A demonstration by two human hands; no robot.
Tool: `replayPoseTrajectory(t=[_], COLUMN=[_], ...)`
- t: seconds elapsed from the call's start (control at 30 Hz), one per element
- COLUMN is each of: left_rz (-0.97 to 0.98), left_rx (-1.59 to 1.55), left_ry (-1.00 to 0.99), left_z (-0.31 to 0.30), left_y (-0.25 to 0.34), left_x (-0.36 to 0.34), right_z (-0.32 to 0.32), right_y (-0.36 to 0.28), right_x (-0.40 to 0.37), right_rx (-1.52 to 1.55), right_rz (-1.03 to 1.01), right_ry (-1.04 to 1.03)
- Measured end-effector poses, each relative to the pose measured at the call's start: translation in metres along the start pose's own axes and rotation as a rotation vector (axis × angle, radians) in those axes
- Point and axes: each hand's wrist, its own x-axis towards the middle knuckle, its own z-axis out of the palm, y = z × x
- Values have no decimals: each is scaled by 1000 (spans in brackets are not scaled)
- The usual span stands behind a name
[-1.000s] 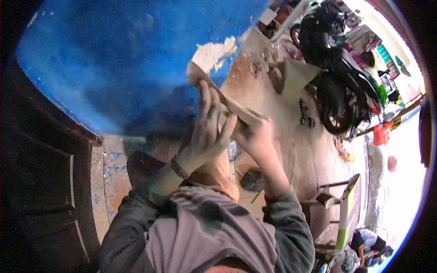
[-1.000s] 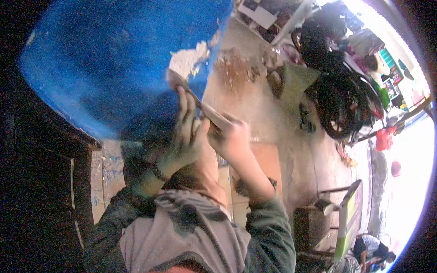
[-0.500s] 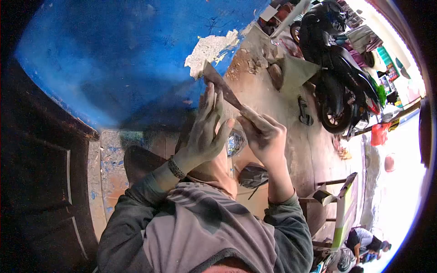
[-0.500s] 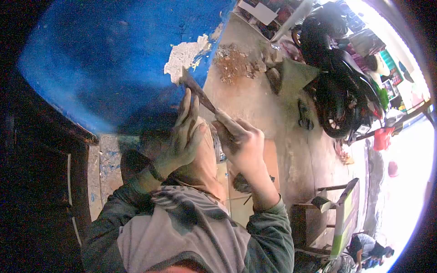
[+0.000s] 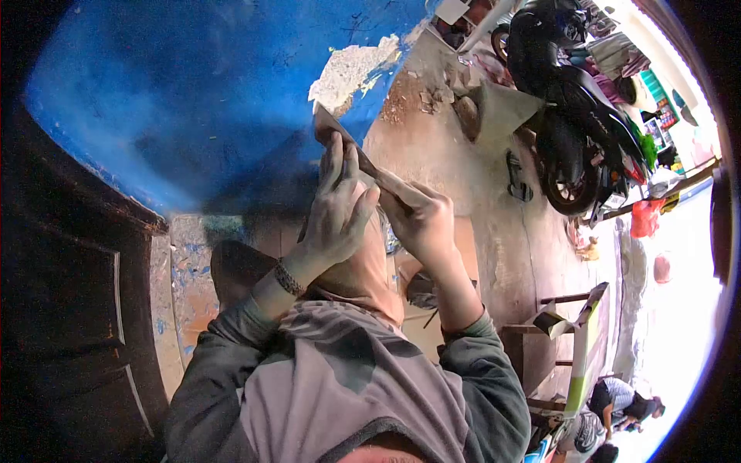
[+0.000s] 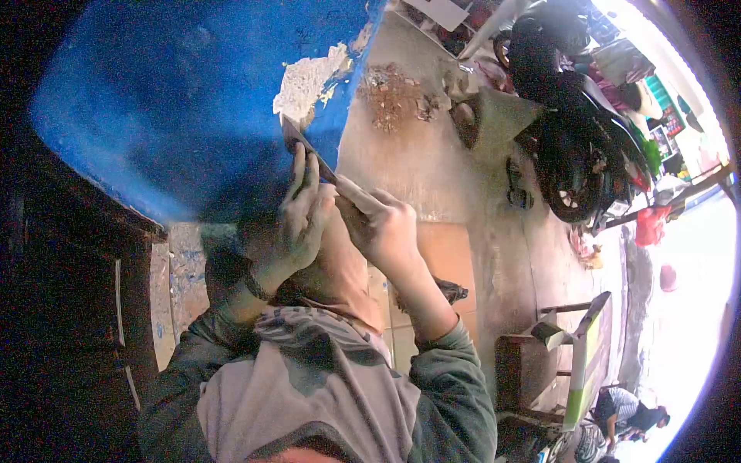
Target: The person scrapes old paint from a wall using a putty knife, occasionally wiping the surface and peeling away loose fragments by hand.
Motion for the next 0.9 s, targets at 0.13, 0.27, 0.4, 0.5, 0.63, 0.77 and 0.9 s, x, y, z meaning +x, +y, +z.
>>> replayPoseTrajectory(t=[0.13, 0.27, 0.4, 0.5, 0.63, 0.77, 0.9], left_rz=[-2, -28, 7, 98, 167, 150, 141], left_rx=[-149, -145, -77, -46, 58, 124, 63], left_ry=[57, 126, 107, 95, 111, 132, 15], left_z=[1, -3, -5, -6, -15, -26, -23], left_y=[1, -5, 3, 11, 5, 0, 8], left_x=[5, 8, 7, 20, 35, 27, 19], right_z=[-1, 24, -5, -21, -7, -3, -22], right_y=[-11, -4, -3, -7, -17, -25, -15], right_x=[6, 2, -8, -8, 23, 29, 14], right_rx=[-40, 166, 212, 287, 320, 234, 203], right_rz=[20, 31, 78, 157, 132, 21, 86], right_ry=[23, 10, 66, 120, 131, 93, 117])
